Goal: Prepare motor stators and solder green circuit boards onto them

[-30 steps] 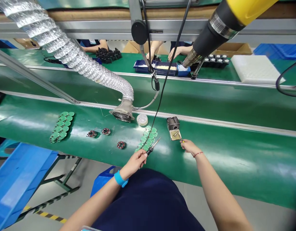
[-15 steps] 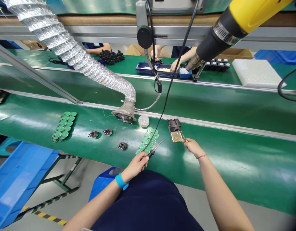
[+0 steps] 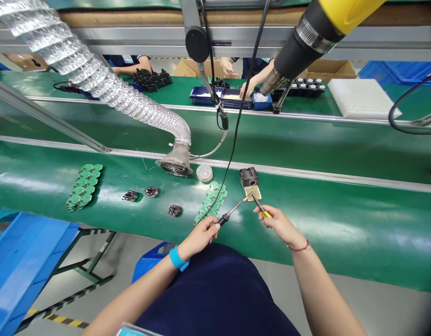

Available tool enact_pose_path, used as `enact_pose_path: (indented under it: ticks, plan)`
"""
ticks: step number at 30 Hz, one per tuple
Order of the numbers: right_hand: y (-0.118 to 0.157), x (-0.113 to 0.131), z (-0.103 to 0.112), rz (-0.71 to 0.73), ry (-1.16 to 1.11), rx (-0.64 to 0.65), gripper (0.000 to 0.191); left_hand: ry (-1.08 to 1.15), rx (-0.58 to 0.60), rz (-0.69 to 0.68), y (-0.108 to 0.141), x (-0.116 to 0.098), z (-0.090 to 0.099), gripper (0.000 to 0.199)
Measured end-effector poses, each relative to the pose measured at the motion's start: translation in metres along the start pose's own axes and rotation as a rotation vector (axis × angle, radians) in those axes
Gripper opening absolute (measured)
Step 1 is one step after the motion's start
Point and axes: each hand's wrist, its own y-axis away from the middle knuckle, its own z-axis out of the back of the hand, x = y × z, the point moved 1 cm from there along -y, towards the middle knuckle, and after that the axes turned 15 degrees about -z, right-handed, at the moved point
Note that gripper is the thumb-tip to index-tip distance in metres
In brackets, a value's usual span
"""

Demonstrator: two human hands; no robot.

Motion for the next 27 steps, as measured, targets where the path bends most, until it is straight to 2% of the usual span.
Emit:
enact_pose_path:
  ticks: [4,8,10,14,18,22,24,25,27]
  plan:
    - [0.006,0.005,-0.009,0.01,0.105,0.043,0.033,0.014,-0.013,-0.035,0.002,0.001,-0.002,0.026]
    - [0.015,0.011,-0.023,0.125,0.3,0.062,0.042,0.095,-0.029,-0.054,0.003,-0.005,-0.007,0.031]
    - [0.02,0.014,-0.026,0.208,0.333,0.046,0.048,0.176,0.016,-0.044,0.006,-0.012,-0.009,0.037]
    - [0.032,0.023,-0.029,0.378,0.356,0.153,0.059,0.339,0.136,-0.019,0.012,-0.03,-0.007,0.049]
    - [0.041,0.03,-0.033,0.472,0.289,0.222,0.06,0.542,0.236,0.028,0.018,-0.047,-0.002,0.045]
    - [0.047,0.036,-0.037,0.512,0.273,0.244,0.059,0.568,0.297,0.088,0.024,-0.056,-0.005,0.045]
    - [0.051,0.037,-0.041,0.475,0.299,0.187,0.057,0.472,0.253,0.058,0.025,-0.057,-0.011,0.043]
    - [0.053,0.037,-0.044,0.446,0.317,0.126,0.056,0.359,0.182,0.004,0.024,-0.057,-0.013,0.039]
    - [0.06,0.036,-0.052,0.389,0.355,-0.049,0.054,0.012,-0.035,-0.163,0.02,-0.055,-0.016,0.029]
